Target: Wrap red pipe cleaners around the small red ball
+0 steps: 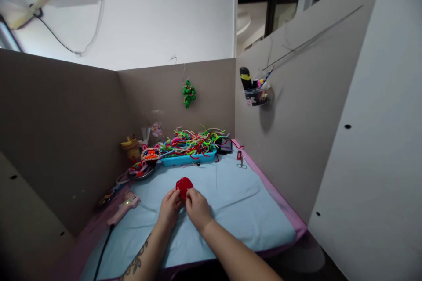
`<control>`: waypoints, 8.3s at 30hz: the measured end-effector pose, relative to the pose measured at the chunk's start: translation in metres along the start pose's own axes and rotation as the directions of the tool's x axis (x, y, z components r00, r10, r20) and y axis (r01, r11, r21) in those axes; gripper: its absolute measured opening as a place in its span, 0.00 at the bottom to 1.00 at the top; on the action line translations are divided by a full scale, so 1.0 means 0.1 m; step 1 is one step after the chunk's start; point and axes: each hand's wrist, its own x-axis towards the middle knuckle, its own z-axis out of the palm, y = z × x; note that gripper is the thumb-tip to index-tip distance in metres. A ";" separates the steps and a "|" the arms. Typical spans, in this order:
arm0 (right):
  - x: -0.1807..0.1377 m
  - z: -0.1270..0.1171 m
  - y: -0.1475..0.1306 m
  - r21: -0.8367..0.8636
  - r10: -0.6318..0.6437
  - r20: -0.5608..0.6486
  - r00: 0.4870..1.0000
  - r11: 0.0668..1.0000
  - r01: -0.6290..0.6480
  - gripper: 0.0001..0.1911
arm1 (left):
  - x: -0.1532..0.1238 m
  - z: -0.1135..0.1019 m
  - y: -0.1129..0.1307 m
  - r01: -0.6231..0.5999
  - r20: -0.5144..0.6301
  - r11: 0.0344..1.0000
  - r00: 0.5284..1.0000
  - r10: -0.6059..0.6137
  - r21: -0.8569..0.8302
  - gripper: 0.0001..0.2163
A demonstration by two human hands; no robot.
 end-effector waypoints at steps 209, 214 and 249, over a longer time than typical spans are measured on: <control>0.13 -0.15 0.26 0.549 0.068 0.131 0.989 0.826 -0.130 0.25 | -0.09 -0.02 0.10 0.078 0.172 0.997 0.982 -0.074 -0.021 0.20; 0.14 -0.16 0.24 0.546 0.092 0.133 0.987 0.824 -0.151 0.25 | -0.09 0.01 0.08 0.067 0.170 0.997 0.983 -0.073 0.041 0.23; 0.15 -0.15 0.26 0.545 0.032 0.188 0.982 0.828 -0.131 0.26 | -0.11 0.01 0.08 0.142 0.226 0.989 0.966 -0.128 -0.045 0.12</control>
